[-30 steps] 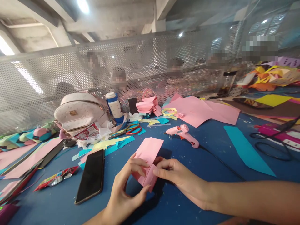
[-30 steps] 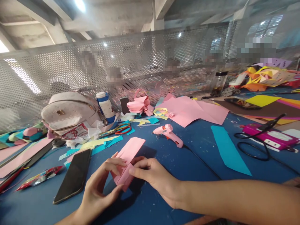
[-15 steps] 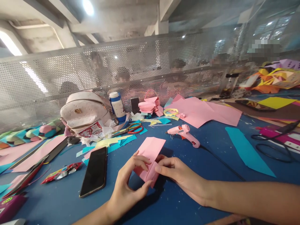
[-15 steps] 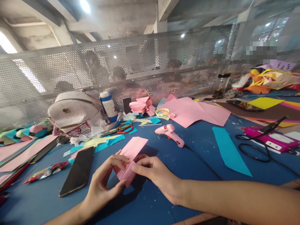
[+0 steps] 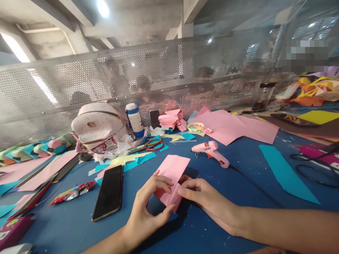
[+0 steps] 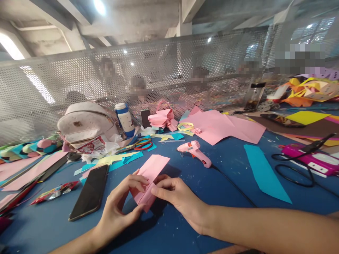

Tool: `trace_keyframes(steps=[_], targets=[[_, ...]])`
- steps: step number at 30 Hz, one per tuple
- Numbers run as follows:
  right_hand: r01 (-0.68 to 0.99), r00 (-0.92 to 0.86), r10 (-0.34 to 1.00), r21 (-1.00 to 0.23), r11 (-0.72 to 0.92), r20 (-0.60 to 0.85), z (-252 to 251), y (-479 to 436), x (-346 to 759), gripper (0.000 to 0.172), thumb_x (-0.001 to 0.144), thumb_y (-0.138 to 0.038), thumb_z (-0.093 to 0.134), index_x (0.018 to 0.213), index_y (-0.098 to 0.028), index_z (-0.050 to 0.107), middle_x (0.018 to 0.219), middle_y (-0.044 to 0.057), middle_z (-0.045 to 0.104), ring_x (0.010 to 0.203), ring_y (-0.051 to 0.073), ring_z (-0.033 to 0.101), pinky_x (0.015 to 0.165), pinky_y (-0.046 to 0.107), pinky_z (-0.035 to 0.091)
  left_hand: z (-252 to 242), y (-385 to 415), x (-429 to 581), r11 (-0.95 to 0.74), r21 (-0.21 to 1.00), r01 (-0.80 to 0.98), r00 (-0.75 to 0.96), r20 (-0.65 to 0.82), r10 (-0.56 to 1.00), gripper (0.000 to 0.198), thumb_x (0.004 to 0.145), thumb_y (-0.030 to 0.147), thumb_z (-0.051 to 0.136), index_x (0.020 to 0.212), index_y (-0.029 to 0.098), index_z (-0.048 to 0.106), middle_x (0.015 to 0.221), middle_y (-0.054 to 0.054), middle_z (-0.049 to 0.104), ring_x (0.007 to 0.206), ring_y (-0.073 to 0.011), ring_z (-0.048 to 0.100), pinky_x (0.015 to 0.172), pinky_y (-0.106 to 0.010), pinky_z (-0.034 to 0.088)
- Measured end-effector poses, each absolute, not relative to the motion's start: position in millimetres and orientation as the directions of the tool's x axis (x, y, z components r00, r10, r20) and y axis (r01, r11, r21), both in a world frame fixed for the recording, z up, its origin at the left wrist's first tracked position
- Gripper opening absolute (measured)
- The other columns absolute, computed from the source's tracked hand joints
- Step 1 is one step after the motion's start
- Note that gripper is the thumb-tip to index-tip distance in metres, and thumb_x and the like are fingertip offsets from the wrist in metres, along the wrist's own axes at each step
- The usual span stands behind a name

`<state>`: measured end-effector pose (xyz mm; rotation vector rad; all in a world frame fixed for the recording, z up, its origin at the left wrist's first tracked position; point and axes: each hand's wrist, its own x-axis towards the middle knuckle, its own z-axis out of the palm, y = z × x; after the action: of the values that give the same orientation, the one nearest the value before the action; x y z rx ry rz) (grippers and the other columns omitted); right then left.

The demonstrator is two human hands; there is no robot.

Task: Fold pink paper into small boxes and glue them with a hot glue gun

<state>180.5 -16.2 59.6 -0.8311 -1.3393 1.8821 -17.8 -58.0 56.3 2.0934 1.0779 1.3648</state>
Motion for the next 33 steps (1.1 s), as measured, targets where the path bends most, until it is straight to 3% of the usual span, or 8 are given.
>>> trace_keyframes(steps=[16, 33], targets=[[-0.183, -0.588, 0.805, -0.955, -0.234, -0.085, 59.2, -16.3, 180.6, 0.026, 0.078, -0.045, 0.076, 0.078, -0.019, 0.074, 0.102, 0.005, 0.067, 0.109, 0.025, 0.056, 0.1, 0.039, 0.038, 53.8, -58.5, -18.6, -0.629, 0.691, 0.356, 0.209, 0.597, 0.775, 0.02, 0.082, 0.022, 0.07, 0.09, 0.022, 0.053, 0.101, -0.003, 0.066, 0.098, -0.019, 0.065, 0.114, -0.047, 0.035], [-0.164, -0.617, 0.782, -0.959, -0.232, -0.084, 60.0, -15.4, 180.0, 0.029, 0.082, -0.047, 0.072, 0.077, -0.018, 0.075, 0.098, 0.006, 0.068, 0.106, 0.026, 0.059, 0.101, 0.041, 0.037, 52.9, -57.3, -19.2, -0.633, 0.696, 0.339, 0.224, 0.593, 0.773, 0.017, 0.082, 0.02, 0.072, 0.087, 0.022, 0.056, 0.106, -0.003, 0.066, 0.102, -0.0193, 0.063, 0.115, -0.047, 0.032]])
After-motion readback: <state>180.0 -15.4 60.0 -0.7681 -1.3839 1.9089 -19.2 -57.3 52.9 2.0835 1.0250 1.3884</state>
